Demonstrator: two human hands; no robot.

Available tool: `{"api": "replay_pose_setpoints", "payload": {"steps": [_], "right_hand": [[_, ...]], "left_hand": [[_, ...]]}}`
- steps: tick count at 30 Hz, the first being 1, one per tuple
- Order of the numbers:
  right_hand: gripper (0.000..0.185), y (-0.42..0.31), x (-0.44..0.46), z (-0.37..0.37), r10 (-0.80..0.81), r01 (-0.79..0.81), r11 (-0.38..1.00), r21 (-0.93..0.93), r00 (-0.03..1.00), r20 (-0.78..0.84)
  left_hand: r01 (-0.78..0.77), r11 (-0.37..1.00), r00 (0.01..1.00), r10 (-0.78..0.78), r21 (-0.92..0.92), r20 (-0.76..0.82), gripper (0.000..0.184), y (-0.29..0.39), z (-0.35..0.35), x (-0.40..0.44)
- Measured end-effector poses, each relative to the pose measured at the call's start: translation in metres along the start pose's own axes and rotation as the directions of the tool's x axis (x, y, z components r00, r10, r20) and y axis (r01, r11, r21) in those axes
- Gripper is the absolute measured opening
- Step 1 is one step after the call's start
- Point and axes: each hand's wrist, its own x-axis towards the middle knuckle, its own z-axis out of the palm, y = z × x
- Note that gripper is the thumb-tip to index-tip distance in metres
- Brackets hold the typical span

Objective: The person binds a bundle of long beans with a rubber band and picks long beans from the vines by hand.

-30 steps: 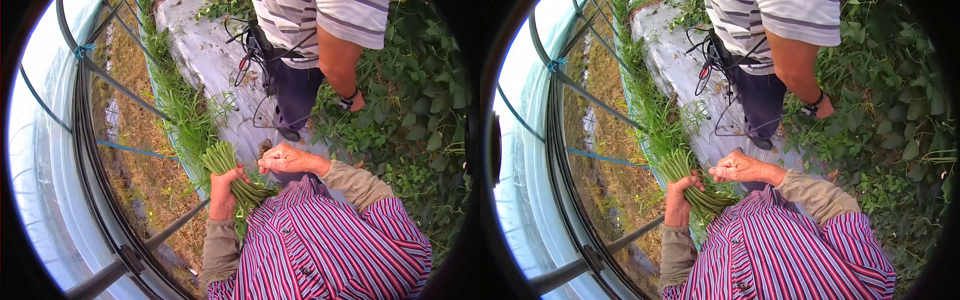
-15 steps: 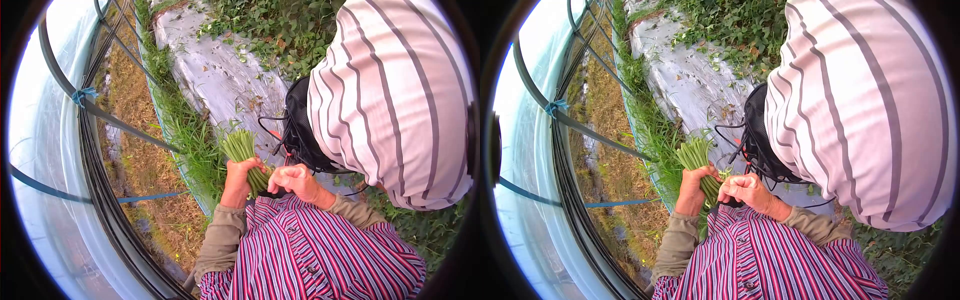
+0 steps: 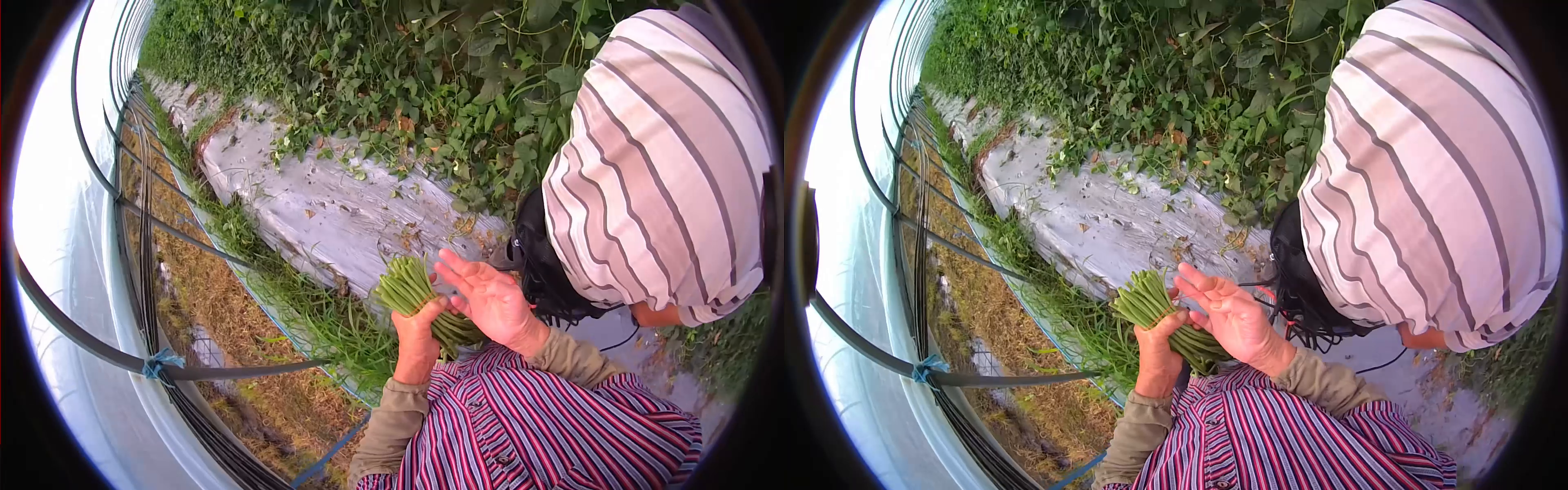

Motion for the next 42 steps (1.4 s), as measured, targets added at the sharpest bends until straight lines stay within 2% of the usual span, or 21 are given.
{"api": "replay_pose_setpoints", "payload": {"steps": [1,4,6,10,14,15,16,20,21,24,26,28,30,32,34,35,38,39,40,41,42], "right_hand": [[0.030,-0.032,0.105,0.083,0.079,-0.097,0.983,-0.159,0.990,-0.113],[0.039,0.002,0.147,0.106,-0.009,-0.069,0.923,-0.378,0.980,-0.200],[0.036,0.025,0.167,0.105,-0.205,0.029,0.635,-0.772,0.970,-0.132],[0.028,0.043,0.229,0.142,-0.245,-0.065,0.598,-0.799,0.934,-0.260],[0.046,0.054,0.252,0.145,-0.167,-0.100,0.521,-0.847,0.962,-0.216],[0.060,0.035,0.307,0.178,-0.035,-0.169,0.425,-0.889,0.979,-0.203],[0.060,0.033,0.308,0.171,-0.053,-0.161,0.431,-0.888,0.978,-0.203],[0.074,-0.001,0.357,0.168,0.288,-0.224,0.484,-0.846,0.954,-0.087],[0.075,-0.017,0.374,0.171,0.459,-0.353,0.441,-0.825,0.879,-0.130],[0.081,-0.024,0.440,0.182,0.512,-0.242,0.365,-0.899,0.859,-0.023],[0.086,-0.048,0.475,0.190,0.479,0.090,0.180,-0.980,0.862,0.167],[0.087,-0.061,0.499,0.184,0.479,0.101,0.245,-0.964,0.852,0.211],[0.091,-0.065,0.533,0.210,0.602,0.119,0.075,-0.990,0.786,0.140],[0.081,-0.086,0.542,0.215,0.637,0.141,0.004,-0.990,0.763,0.111],[0.069,-0.091,0.546,0.204,0.650,0.288,-0.151,-0.946,0.750,0.124],[0.057,-0.100,0.548,0.202,0.623,0.243,-0.124,-0.962,0.773,0.115],[0.052,-0.113,0.582,0.184,0.545,0.087,-0.049,-0.995,0.837,0.046],[0.047,-0.131,0.590,0.175,0.541,0.001,-0.080,-0.997,0.840,-0.043],[0.043,-0.148,0.592,0.164,0.536,-0.084,-0.113,-0.990,0.834,-0.132],[0.030,-0.152,0.591,0.131,0.469,0.074,-0.154,-0.985,0.883,-0.007],[0.030,-0.160,0.581,0.122,0.451,0.066,-0.155,-0.986,0.893,-0.011]], "left_hand": [[0.016,0.994,1.000,-0.018,-0.104,-0.017,0.049,0.103,0.034,0.051],[-0.041,0.997,0.997,0.045,-0.072,0.060,0.056,0.142,0.004,0.068],[-0.048,0.999,0.987,0.049,-0.016,0.155,0.056,0.154,-0.016,0.076],[-0.101,0.995,0.985,0.097,0.018,0.143,0.052,0.223,-0.023,0.101],[-0.057,0.998,0.983,0.050,0.036,0.175,0.047,0.244,-0.046,0.124],[-0.018,1.000,0.991,0.017,0.012,0.136,0.049,0.295,-0.029,0.154],[-0.015,1.000,0.989,0.011,0.024,0.151,0.049,0.294,-0.029,0.158],[0.113,0.992,0.972,-0.101,-0.046,0.214,0.056,0.309,-0.019,0.187],[0.141,0.989,0.953,-0.124,-0.044,0.277,0.054,0.306,-0.017,0.199],[0.187,0.981,0.929,-0.163,-0.043,0.333,0.042,0.335,-0.020,0.241],[0.135,0.954,0.949,-0.202,0.269,0.241,0.035,0.350,-0.003,0.265],[0.088,0.918,0.964,-0.176,0.387,0.198,0.032,0.361,0.024,0.289],[-0.204,0.736,0.928,-0.064,0.646,0.366,0.033,0.385,0.015,0.315],[-0.200,0.710,0.915,-0.112,0.675,0.389,0.037,0.361,0.014,0.338],[-0.540,0.313,0.821,-0.006,0.781,0.570,0.041,0.335,0.026,0.359],[-0.559,0.206,0.793,-0.149,0.803,0.590,0.038,0.296,0.002,0.369],[-0.462,0.273,0.850,-0.135,0.843,0.510,0.033,0.383,0.091,0.362],[-0.373,0.226,0.867,-0.261,0.900,0.425,0.030,0.401,0.107,0.364],[-0.301,0.402,0.888,-0.213,0.865,0.408,0.025,0.402,0.109,0.369],[-0.249,0.494,0.886,-0.232,0.833,0.402,0.027,0.405,0.104,0.379],[-0.193,0.579,0.881,-0.252,0.792,0.400,0.028,0.409,0.099,0.391]]}}
